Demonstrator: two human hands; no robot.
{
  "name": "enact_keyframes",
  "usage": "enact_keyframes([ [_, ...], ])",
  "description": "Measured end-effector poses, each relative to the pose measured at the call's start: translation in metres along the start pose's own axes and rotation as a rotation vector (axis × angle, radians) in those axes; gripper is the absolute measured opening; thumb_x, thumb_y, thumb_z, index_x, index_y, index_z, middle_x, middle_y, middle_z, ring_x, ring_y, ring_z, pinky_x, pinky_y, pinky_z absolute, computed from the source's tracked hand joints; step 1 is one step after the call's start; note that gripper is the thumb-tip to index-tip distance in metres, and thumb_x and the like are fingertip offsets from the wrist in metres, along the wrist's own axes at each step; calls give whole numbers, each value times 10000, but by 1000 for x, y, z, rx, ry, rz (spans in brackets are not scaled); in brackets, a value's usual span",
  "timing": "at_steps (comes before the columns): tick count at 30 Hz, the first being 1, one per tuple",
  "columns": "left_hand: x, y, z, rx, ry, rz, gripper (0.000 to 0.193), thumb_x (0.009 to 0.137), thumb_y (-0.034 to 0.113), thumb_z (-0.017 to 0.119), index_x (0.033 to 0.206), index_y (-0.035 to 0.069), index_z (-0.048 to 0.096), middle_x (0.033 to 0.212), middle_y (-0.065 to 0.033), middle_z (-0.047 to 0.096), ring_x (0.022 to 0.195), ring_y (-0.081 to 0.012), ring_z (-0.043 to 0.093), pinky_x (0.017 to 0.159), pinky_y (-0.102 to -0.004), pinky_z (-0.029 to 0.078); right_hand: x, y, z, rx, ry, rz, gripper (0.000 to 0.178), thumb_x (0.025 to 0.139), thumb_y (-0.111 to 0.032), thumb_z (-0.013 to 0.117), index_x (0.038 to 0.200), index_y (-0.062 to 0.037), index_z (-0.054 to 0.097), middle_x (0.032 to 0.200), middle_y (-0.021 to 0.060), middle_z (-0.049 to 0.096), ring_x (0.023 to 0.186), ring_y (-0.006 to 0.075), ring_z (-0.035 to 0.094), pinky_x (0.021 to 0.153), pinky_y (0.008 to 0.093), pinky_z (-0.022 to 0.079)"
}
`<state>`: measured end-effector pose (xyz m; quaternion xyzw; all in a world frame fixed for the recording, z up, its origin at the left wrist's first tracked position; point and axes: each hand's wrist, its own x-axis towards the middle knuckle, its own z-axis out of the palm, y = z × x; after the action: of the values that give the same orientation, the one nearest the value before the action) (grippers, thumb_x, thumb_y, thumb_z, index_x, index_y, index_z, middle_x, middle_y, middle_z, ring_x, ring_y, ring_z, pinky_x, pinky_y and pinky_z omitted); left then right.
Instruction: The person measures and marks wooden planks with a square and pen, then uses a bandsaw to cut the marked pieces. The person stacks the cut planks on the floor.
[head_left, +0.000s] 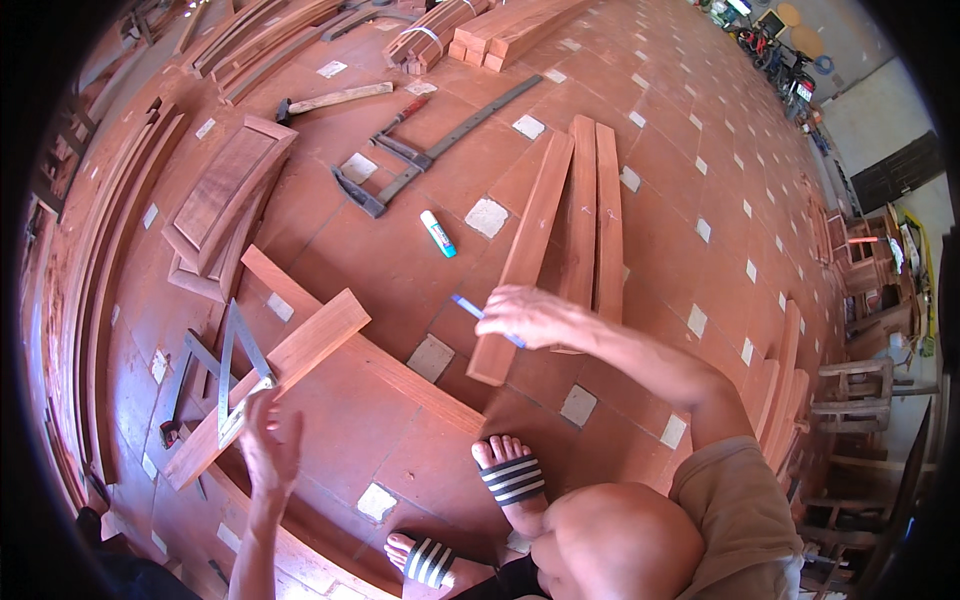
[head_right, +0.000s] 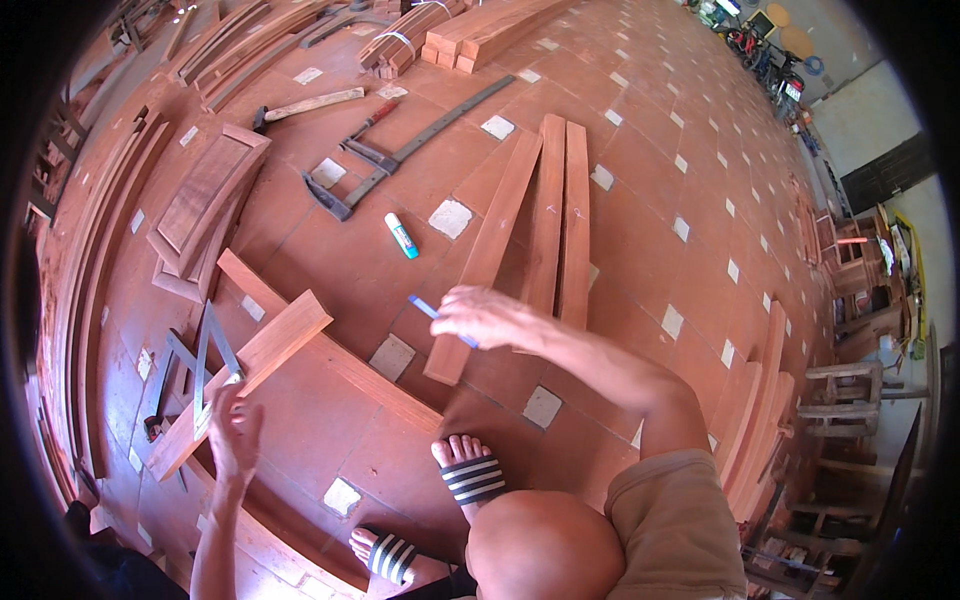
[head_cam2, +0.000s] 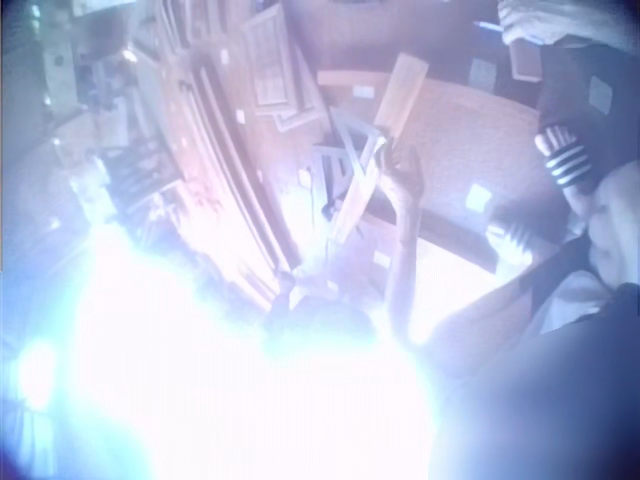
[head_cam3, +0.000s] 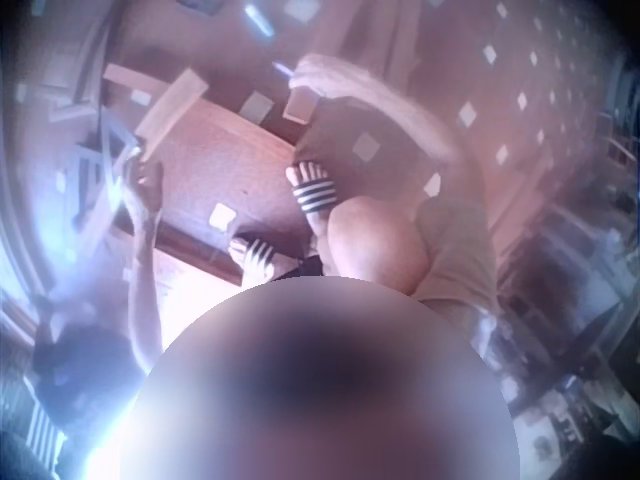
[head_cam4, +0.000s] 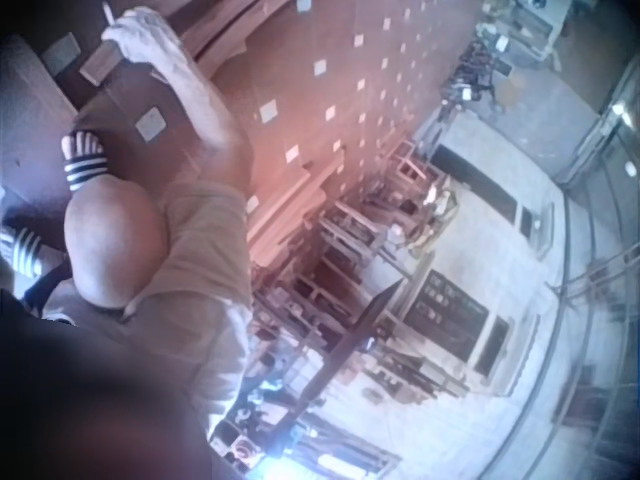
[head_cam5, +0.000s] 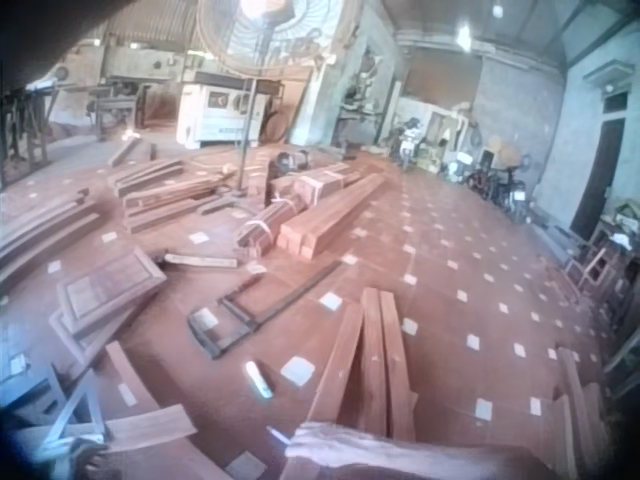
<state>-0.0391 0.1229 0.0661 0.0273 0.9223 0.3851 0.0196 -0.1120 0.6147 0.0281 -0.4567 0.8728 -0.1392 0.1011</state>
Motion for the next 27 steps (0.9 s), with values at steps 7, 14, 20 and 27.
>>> enact_keyframes([
  [7, 3, -82, -41, 491, 220, 139, 678, 795, 103, 872, 1414, 29, 606, 1409, -195, 573, 1300, -410, 573, 1113, -509, 470, -65, 45, -3, -96, -97, 115, 208, 881, -12, 698, 1076, -85, 693, 1047, 83, 735, 1078, 304, 682, 1034, 427, 539],
  [14, -2, -112, -41, 545, 36, 68, 609, 805, 148, 874, 1364, 58, 650, 1332, -184, 630, 1267, -407, 602, 1077, -508, 500, -68, 33, 11, -131, -168, 212, 205, 824, -54, 700, 1026, -91, 706, 1005, 103, 735, 1073, 325, 686, 955, 473, 547],
  [20, 12, -92, -49, 470, -3, 118, 370, 832, 90, 820, 1189, 63, 726, 1146, -158, 710, 1128, -395, 657, 1006, -503, 531, -29, -6, -5, 14, -168, 414, 344, 890, -145, 786, 1226, -86, 740, 1128, 140, 781, 1148, 346, 709, 1016, 480, 551],
  [27, -14, -20, 19, 191, -35, 223, 336, 833, 160, 860, 1127, 95, 712, 1123, -118, 718, 1092, -356, 691, 913, -471, 598, 81, -127, 34, 1175, 229, 457, 652, 976, -467, 808, 1365, 35, 661, 1209, 235, 772, 1056, 296, 771, 921, 401, 612],
])
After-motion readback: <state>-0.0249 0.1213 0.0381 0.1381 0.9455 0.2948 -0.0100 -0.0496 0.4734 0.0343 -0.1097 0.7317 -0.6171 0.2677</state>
